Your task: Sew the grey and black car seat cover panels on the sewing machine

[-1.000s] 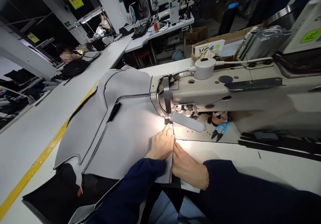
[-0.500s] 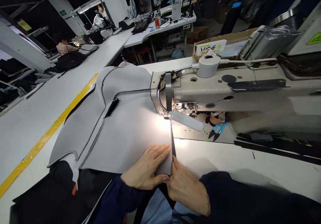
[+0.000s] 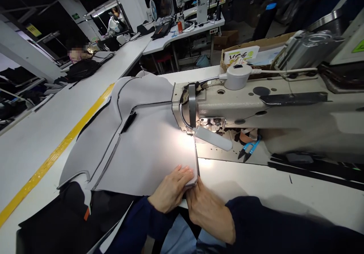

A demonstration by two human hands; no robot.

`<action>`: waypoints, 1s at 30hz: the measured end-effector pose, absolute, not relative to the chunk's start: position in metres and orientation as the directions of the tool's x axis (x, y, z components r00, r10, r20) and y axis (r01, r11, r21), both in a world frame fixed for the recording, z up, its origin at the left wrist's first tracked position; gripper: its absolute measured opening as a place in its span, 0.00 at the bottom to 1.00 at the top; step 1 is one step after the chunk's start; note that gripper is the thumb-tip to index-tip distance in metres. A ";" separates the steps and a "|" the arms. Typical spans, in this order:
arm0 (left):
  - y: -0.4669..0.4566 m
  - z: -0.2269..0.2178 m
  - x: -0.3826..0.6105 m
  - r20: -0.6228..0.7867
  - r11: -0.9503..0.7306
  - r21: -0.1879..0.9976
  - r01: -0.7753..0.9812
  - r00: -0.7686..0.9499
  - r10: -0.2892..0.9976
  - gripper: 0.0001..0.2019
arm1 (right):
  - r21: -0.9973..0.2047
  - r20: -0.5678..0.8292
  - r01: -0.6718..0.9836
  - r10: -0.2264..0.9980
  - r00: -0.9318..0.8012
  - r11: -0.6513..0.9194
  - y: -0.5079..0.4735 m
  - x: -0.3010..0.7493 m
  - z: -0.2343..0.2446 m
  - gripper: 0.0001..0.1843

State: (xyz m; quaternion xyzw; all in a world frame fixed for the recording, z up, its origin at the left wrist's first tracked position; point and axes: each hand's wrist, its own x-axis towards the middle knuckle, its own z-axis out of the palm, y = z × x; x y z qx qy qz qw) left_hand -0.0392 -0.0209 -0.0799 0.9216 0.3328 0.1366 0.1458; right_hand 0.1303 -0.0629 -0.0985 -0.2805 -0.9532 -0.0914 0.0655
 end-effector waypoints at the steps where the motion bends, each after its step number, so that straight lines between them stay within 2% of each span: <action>1: -0.018 -0.079 -0.037 0.158 -0.731 0.372 0.572 0.737 0.657 0.17 | 0.137 0.181 0.550 0.526 -0.831 0.824 -0.061 0.130 -0.099 0.22; 8: 0.010 -0.072 -0.022 0.074 -0.621 0.518 0.588 0.693 0.717 0.14 | 0.157 0.206 0.573 0.541 -0.816 0.804 -0.033 0.126 -0.106 0.17; 11: 0.017 -0.071 -0.024 0.074 -0.603 0.554 0.574 0.687 0.723 0.13 | 0.166 0.254 0.606 0.561 -0.788 0.778 -0.030 0.122 -0.109 0.18; 14: 0.013 -0.074 -0.033 0.166 -0.677 0.505 0.535 0.710 0.685 0.15 | 0.113 0.301 0.661 0.609 -0.734 0.742 -0.047 0.117 -0.115 0.20; 17: 0.003 -0.079 -0.044 0.266 -0.780 0.368 0.507 0.746 0.611 0.19 | -0.040 0.403 0.731 0.680 -0.612 0.681 -0.076 0.108 -0.124 0.26; 21: -0.004 -0.087 -0.049 0.246 -0.842 0.223 0.491 0.807 0.536 0.19 | -0.188 0.421 0.765 0.754 -0.504 0.616 -0.097 0.095 -0.132 0.37; 23: -0.004 -0.090 -0.048 0.228 -0.847 0.207 0.489 0.818 0.528 0.18 | -0.211 0.408 0.761 0.763 -0.502 0.613 -0.097 0.093 -0.133 0.38; 30: 0.000 -0.094 -0.045 0.214 -0.850 0.237 0.470 0.829 0.517 0.16 | -0.197 0.429 0.708 0.709 -0.561 0.679 -0.089 0.100 -0.131 0.31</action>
